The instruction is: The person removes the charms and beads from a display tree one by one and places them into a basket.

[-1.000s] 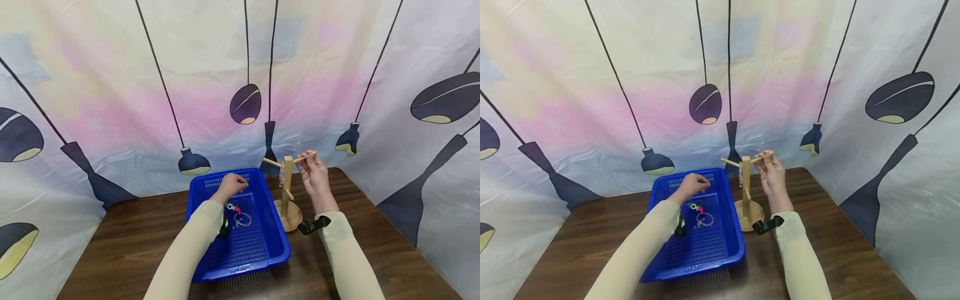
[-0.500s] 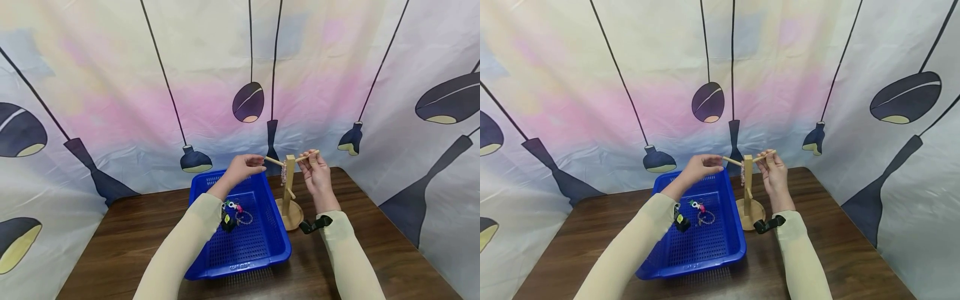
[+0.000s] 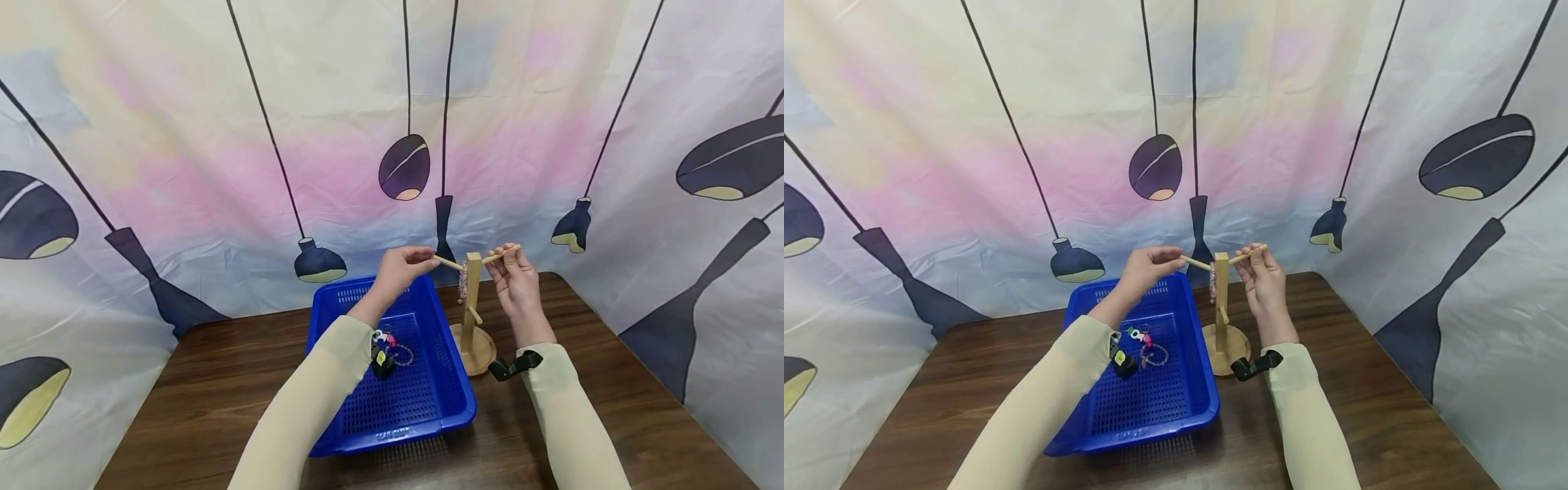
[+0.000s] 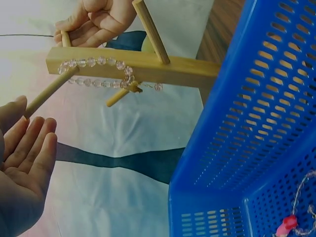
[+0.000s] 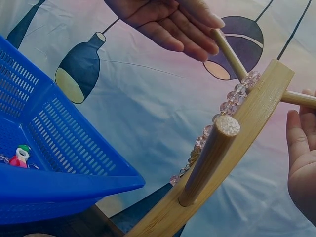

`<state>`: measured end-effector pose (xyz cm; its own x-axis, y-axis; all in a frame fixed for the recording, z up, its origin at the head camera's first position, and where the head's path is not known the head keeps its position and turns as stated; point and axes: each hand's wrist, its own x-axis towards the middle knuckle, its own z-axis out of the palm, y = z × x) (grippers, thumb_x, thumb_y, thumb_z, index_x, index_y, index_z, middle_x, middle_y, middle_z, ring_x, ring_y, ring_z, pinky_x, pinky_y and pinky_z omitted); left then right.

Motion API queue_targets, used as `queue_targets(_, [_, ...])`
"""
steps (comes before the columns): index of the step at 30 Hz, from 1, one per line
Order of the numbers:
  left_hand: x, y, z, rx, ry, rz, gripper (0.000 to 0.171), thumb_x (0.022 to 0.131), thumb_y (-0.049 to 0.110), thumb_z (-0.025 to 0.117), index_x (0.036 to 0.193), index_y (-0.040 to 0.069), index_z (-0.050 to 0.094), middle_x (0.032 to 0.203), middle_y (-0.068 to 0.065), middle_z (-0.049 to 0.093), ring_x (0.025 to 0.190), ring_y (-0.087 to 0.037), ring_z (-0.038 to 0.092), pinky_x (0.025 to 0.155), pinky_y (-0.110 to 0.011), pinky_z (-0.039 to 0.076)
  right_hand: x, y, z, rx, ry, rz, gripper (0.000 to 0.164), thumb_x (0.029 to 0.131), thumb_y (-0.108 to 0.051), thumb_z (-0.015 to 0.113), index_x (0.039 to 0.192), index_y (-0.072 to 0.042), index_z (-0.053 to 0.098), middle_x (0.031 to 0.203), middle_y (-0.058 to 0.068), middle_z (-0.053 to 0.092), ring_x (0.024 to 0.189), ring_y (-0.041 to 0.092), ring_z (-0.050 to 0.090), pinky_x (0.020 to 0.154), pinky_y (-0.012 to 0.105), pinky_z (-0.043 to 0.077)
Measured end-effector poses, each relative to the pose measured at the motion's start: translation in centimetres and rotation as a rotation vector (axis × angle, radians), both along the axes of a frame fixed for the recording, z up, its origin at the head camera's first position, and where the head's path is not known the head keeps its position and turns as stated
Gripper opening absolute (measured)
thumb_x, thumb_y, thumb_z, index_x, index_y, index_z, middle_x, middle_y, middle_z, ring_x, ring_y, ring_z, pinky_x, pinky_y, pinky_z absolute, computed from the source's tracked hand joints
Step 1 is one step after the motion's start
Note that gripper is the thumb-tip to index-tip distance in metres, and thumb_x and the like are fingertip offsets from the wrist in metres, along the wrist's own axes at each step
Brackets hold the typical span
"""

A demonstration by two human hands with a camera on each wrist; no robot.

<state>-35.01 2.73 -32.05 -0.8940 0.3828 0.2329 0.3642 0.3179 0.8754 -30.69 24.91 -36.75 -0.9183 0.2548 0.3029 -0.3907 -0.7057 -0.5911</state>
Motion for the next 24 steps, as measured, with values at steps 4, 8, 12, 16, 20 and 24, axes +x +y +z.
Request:
queue_targets(4, [0.0, 0.4, -0.1, 0.049, -0.009, 0.002, 0.026, 0.096, 0.022, 0.073, 0.118, 0.009, 0.078, 0.118, -0.014, 0.077, 0.112, -0.029, 0.073, 0.098, -0.043, 0.059, 0.0, 0.0, 0.0, 0.009, -0.009, -0.01, 0.019, 0.099, -0.022, 0.057, 0.095, -0.013, 0.073, 0.092, -0.002, 0.074, 0.092, 0.009, 0.076, 0.087, 0.022, 0.06])
queue_targets(8, [-0.1, 0.6, -0.3, 0.079, -0.012, 0.005, 0.023, 0.097, 0.02, 0.072, 0.114, 0.007, 0.079, 0.112, -0.015, 0.078, 0.104, -0.028, 0.075, 0.091, -0.036, 0.061, 0.1, 0.1, -0.1, 0.02, -0.019, -0.007, 0.018, 0.098, -0.023, 0.058, 0.094, -0.014, 0.073, 0.091, -0.003, 0.074, 0.092, 0.009, 0.075, 0.087, 0.021, 0.06])
queue_targets(12, [-0.1, 0.5, -0.6, 0.095, -0.016, 0.007, 0.021, 0.096, 0.018, 0.072, 0.112, 0.006, 0.079, 0.11, -0.016, 0.079, 0.1, -0.027, 0.075, 0.091, -0.036, 0.061, -0.2, 0.1, 0.0, 0.024, -0.016, 0.022, 0.019, 0.099, -0.022, 0.057, 0.094, -0.013, 0.072, 0.091, -0.002, 0.073, 0.091, 0.009, 0.075, 0.086, 0.021, 0.06])
queue_targets(16, [0.3, 0.1, -0.6, 0.066, 0.007, 0.002, 0.021, 0.094, 0.019, 0.075, 0.11, 0.007, 0.08, 0.108, -0.015, 0.079, 0.098, -0.024, 0.074, 0.085, -0.032, 0.06, -0.7, 0.4, -0.1, 0.022, 0.025, 0.088, 0.019, 0.099, -0.021, 0.056, 0.095, -0.011, 0.071, 0.092, -0.001, 0.073, 0.09, 0.009, 0.074, 0.086, 0.021, 0.06])
queue_targets(20, [0.7, 0.0, -0.5, 0.005, 0.058, -0.01, 0.022, 0.094, 0.022, 0.075, 0.11, 0.008, 0.081, 0.107, -0.013, 0.08, 0.098, -0.024, 0.073, 0.076, -0.024, 0.056, -2.0, 1.4, -1.2, 0.077, 0.11, 0.153, 0.018, 0.098, -0.026, 0.06, 0.098, -0.014, 0.072, 0.095, -0.004, 0.074, 0.093, 0.007, 0.074, 0.088, 0.019, 0.059])
queue_targets(24, [1.3, -0.1, -0.4, -0.016, 0.075, -0.017, 0.021, 0.094, 0.022, 0.075, 0.11, 0.008, 0.081, 0.107, -0.013, 0.08, 0.097, -0.023, 0.073, 0.074, -0.023, 0.054, -2.4, 1.7, -1.5, 0.11, 0.151, 0.205, 0.017, 0.097, -0.03, 0.063, 0.1, -0.016, 0.072, 0.096, -0.006, 0.073, 0.095, 0.006, 0.073, 0.088, 0.018, 0.058])
